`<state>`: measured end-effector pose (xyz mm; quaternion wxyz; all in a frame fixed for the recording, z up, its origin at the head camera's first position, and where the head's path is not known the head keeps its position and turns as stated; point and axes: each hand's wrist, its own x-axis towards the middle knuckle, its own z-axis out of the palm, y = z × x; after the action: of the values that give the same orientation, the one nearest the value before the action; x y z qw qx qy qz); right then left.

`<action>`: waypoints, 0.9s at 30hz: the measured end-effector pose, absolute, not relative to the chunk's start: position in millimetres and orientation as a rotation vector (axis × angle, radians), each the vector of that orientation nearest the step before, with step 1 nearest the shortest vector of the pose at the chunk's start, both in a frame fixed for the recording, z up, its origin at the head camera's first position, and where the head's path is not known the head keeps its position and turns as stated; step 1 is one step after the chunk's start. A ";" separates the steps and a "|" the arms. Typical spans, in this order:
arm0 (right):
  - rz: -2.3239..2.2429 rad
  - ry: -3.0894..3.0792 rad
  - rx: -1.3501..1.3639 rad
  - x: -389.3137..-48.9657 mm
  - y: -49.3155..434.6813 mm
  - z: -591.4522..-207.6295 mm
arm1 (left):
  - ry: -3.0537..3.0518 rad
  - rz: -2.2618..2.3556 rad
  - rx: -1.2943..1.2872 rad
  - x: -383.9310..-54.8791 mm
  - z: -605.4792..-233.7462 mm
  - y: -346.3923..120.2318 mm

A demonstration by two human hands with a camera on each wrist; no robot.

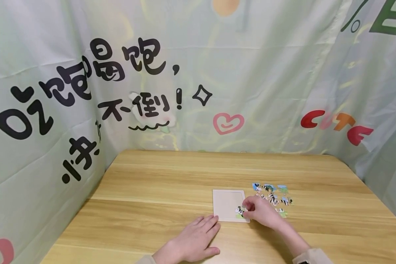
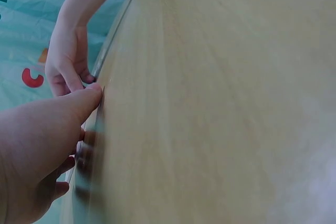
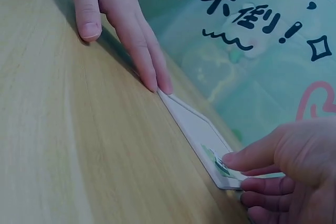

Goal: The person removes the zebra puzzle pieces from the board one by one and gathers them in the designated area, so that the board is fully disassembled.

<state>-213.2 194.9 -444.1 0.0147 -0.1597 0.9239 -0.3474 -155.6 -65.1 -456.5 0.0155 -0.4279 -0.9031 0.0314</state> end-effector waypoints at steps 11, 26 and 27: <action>-0.921 2.932 -0.517 -212.1 190.0 -440.9 | -2.749 0.155 -1.317 -156.3 -459.1 -65.0; -1.003 2.859 -0.577 -214.0 185.9 -439.9 | -2.776 0.136 -1.329 -157.5 -456.2 -64.2; -1.035 2.845 -0.601 -213.8 187.1 -440.3 | -2.778 0.136 -1.330 -157.4 -455.9 -64.1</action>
<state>-213.8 187.1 -440.3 0.0275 -0.1947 0.9214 -0.3353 -157.4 -64.1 -455.9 0.0295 -0.4313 -0.9006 0.0441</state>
